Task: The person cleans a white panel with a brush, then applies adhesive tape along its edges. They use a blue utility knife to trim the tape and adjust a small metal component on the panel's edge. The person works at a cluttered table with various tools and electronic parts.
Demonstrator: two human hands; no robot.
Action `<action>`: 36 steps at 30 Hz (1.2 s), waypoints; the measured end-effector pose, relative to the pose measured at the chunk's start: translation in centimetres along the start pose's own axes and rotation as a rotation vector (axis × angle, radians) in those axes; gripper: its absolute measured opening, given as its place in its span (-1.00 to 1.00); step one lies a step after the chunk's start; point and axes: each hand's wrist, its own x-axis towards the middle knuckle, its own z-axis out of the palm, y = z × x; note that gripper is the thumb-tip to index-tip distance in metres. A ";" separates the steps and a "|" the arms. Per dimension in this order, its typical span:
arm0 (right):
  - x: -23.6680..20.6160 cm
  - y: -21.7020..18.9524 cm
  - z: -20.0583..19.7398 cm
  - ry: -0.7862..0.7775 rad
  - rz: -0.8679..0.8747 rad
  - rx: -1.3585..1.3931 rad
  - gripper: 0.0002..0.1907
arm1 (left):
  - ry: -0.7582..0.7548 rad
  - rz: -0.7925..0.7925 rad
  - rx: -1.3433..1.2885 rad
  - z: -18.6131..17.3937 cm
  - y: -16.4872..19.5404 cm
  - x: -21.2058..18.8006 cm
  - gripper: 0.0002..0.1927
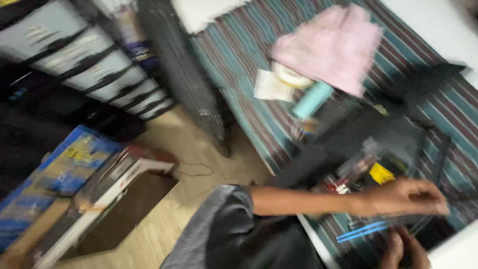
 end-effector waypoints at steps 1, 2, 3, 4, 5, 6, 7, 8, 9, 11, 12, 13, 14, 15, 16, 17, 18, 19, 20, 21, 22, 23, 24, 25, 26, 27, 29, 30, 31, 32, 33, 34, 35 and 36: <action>-0.6 0.5 -0.3 0.031 0.026 0.009 -0.81 | -0.015 -0.011 0.008 0.9 -0.5 -0.5 -0.64; -1.4 0.3 -0.7 0.075 0.037 -0.084 -0.81 | -0.026 -0.107 -0.014 1.6 -0.6 -0.5 -0.67; -1.7 0.4 -0.8 0.126 0.050 -0.160 -0.82 | -0.021 -0.065 -0.006 2.5 -0.8 -0.7 -0.70; -2.3 0.0 -1.0 0.175 0.078 -0.231 -0.82 | -0.029 -0.069 0.143 3.5 -0.9 -1.4 -0.71; -2.8 -0.4 -1.4 0.189 0.092 -0.183 -0.80 | -0.082 -0.079 0.233 3.6 -0.7 -2.0 -0.70; -3.3 -1.1 -1.6 0.206 0.104 -0.131 -0.77 | -0.071 -0.111 0.250 4.3 -0.5 -2.3 -0.70; -3.6 -1.5 -2.1 0.258 0.205 -0.141 -0.73 | -0.051 -0.140 0.268 5.3 -0.5 -2.5 -0.70; -4.0 -2.0 -2.7 0.307 0.303 -0.144 -0.67 | -0.092 -0.210 0.195 6.0 -0.4 -2.5 -0.73; -4.4 -2.6 -3.1 0.367 0.314 -0.138 -0.67 | -0.124 -0.281 0.128 6.9 -0.2 -2.6 -0.75; -3.8 -2.3 -4.6 0.457 0.259 -0.184 -0.70 | -0.172 -0.311 0.172 8.4 0.0 -2.1 -0.82; -3.6 -2.1 -5.1 0.488 0.224 -0.226 -0.70 | -0.205 -0.319 0.136 9.2 0.2 -2.0 -0.84; -3.0 -1.7 -5.6 0.512 0.183 -0.263 -0.66 | -0.233 -0.321 0.107 10.0 0.3 -1.8 -0.85; -2.5 -1.3 -6.1 0.513 0.159 -0.250 -0.61 | -0.254 -0.326 0.080 10.6 0.5 -1.6 -0.86; -1.8 -0.8 -6.5 0.502 0.140 -0.238 -0.55 | -0.238 -0.357 0.144 11.2 0.6 -1.3 -0.86; -1.4 -0.5 -7.0 0.482 0.124 -0.223 -0.48 | -0.215 -0.390 0.207 11.8 0.7 -1.3 -0.86; -1.1 -0.4 -7.3 0.497 0.102 -0.305 -0.47 | -0.189 -0.418 0.273 12.4 0.8 -1.3 -0.85; -0.6 -0.1 -7.5 0.512 0.073 -0.384 -0.46 | -0.205 -0.366 0.316 12.6 0.8 -1.2 -0.85; -0.2 0.1 -7.6 0.522 0.044 -0.458 -0.45 | -0.217 -0.312 0.362 12.9 0.8 -1.2 -0.85; 0.0 0.3 -7.9 0.534 0.030 -0.482 -0.47 | -0.226 -0.258 0.411 13.0 0.8 -1.1 -0.85; 0.3 0.7 -8.0 0.545 0.013 -0.504 -0.48 | -0.243 -0.223 0.427 12.9 0.6 -1.0 -0.86; 0.5 0.9 -8.3 0.551 -0.004 -0.526 -0.50 | -0.256 -0.188 0.441 13.0 0.4 -0.8 -0.86; 0.7 1.2 -8.5 0.529 -0.016 -0.550 -0.50 | -0.268 -0.151 0.454 12.8 0.1 -0.6 -0.87; 1.0 1.6 -8.7 0.507 -0.031 -0.574 -0.50 | -0.253 -0.213 0.409 12.6 -0.3 -0.2 -0.86; 1.3 2.1 -8.8 0.485 -0.050 -0.598 -0.51 | -0.236 -0.271 0.362 12.4 -0.9 0.3 -0.86; 1.7 2.6 -8.9 0.493 -0.043 -0.587 -0.55 | -0.214 -0.330 0.316 12.1 -1.4 0.9 -0.85; 2.0 3.1 -8.8 0.497 -0.031 -0.574 -0.60 | -0.187 -0.323 0.302 11.7 -1.8 1.3 -0.85; 2.9 4.0 -8.5 0.517 -0.030 -0.464 -0.67 | -0.141 -0.305 0.275 10.8 -2.5 2.5 -0.83; 3.4 4.4 -8.2 0.531 -0.038 -0.366 -0.70 | -0.128 -0.303 0.272 10.4 -2.8 2.8 -0.82; 4.0 4.8 -7.8 0.549 -0.045 -0.266 -0.73 | -0.119 -0.302 0.273 10.1 -3.0 3.2 -0.82; 4.6 5.2 -7.4 0.553 -0.037 -0.229 -0.74 | -0.112 -0.304 0.272 9.9 -3.3 3.5 -0.81; 5.2 5.5 -7.0 0.558 -0.029 -0.195 -0.74 | -0.084 -0.351 0.249 9.8 -3.6 3.8 -0.81; 5.8 5.9 -6.8 0.563 -0.023 -0.163 -0.72 | -0.056 -0.396 0.224 9.9 -3.9 4.0 -0.80; 6.2 6.3 -6.8 0.540 0.036 -0.143 -0.74 | -0.025 -0.444 0.198 10.0 -4.1 4.1 -0.80; 6.5 6.6 -6.8 0.516 0.096 -0.124 -0.75 | 0.014 -0.472 0.145 10.1 -4.3 4.3 -0.80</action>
